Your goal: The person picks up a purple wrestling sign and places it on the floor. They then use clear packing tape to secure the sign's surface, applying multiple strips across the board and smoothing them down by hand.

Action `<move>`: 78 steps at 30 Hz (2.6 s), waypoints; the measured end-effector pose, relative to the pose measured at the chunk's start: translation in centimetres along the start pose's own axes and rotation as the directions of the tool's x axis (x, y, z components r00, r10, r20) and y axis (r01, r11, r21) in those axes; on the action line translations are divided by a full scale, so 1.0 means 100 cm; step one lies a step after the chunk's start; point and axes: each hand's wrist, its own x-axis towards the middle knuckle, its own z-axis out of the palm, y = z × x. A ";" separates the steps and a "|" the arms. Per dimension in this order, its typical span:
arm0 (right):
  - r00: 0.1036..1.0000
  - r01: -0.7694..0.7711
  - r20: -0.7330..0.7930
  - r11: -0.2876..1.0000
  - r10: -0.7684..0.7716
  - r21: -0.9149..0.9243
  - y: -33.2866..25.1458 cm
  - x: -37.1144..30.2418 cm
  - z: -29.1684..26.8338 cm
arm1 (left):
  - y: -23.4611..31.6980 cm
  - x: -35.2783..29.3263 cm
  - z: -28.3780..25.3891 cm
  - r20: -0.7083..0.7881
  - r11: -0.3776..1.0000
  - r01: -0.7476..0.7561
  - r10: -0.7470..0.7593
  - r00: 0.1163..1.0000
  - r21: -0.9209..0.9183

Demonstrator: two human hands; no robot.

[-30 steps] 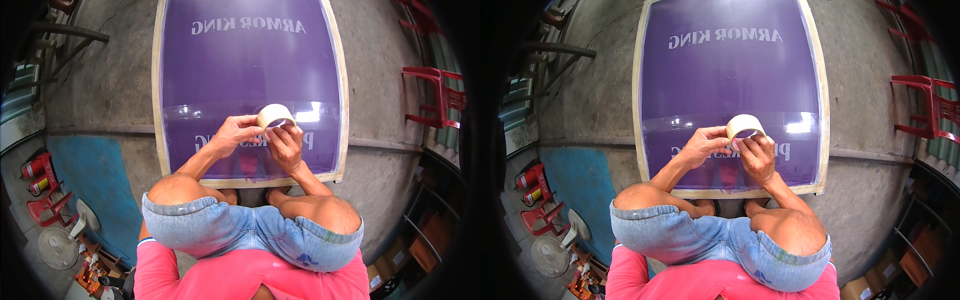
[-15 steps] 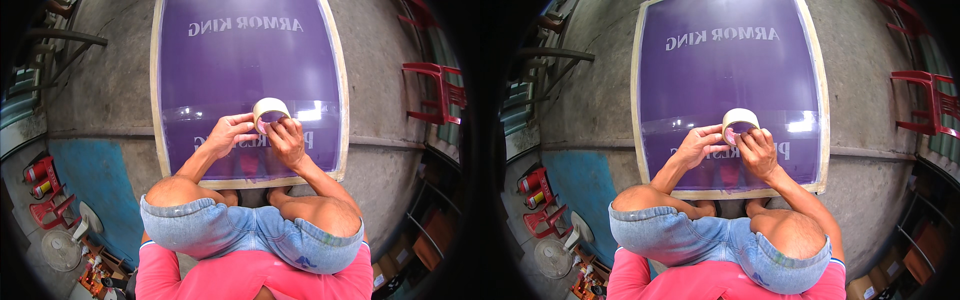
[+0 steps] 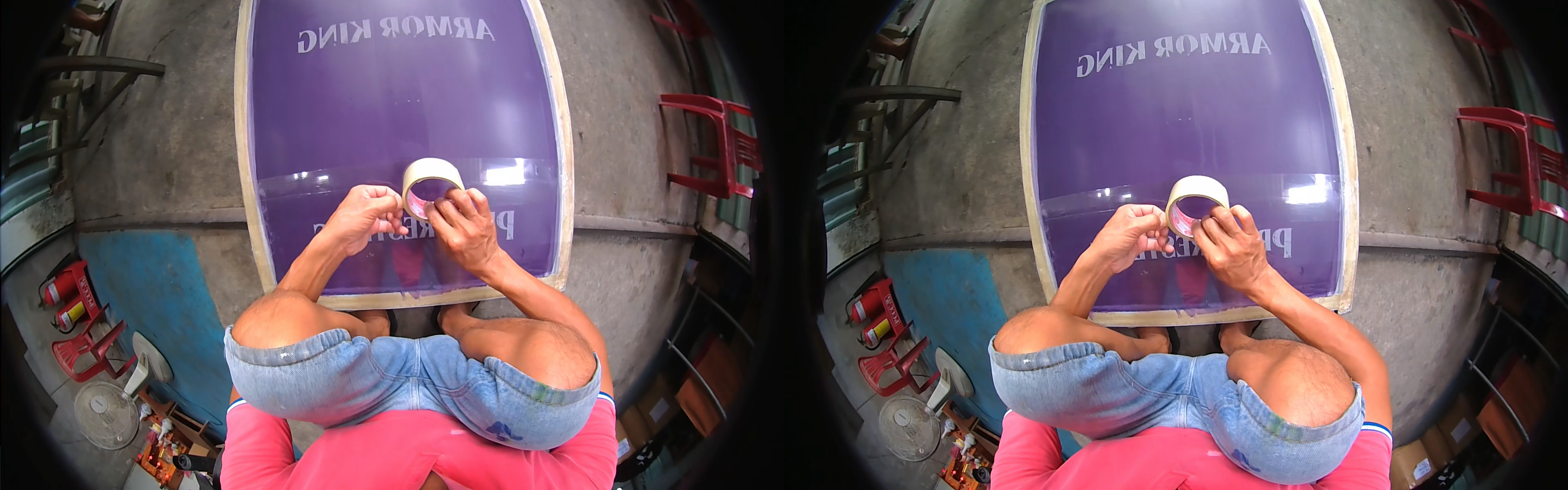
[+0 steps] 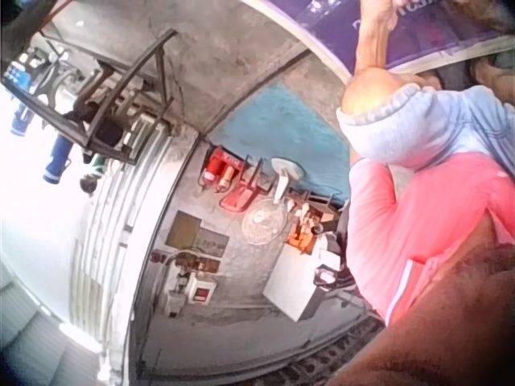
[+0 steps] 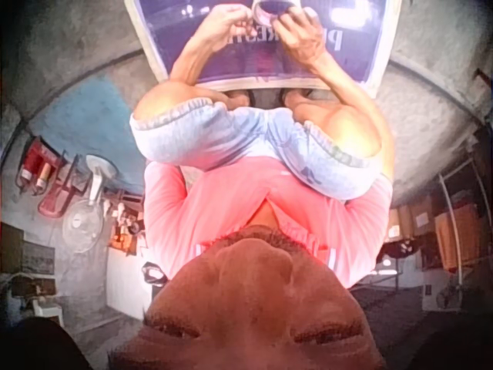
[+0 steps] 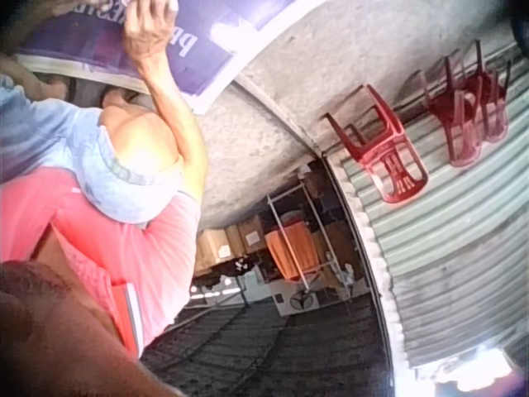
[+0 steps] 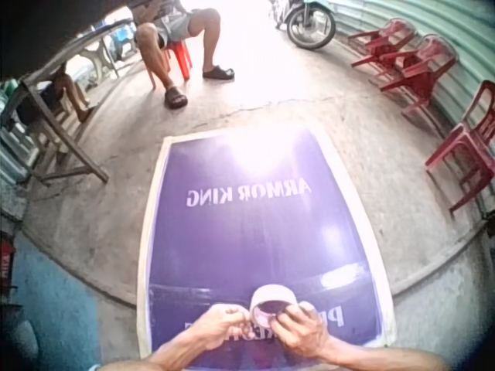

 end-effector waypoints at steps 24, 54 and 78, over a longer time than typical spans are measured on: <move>0.969 -0.247 0.108 0.894 0.222 0.373 -0.013 0.006 0.051 | -0.013 0.003 -0.030 0.053 0.959 0.067 -0.055 0.997 -0.276; 0.963 -0.269 0.098 0.891 0.250 0.366 -0.011 0.009 0.060 | -0.012 0.010 -0.038 0.045 0.953 0.098 -0.088 0.995 -0.288; 0.968 -0.248 0.125 0.897 0.217 0.365 -0.010 0.004 0.059 | -0.011 0.011 -0.037 0.037 0.948 0.096 -0.089 0.995 -0.302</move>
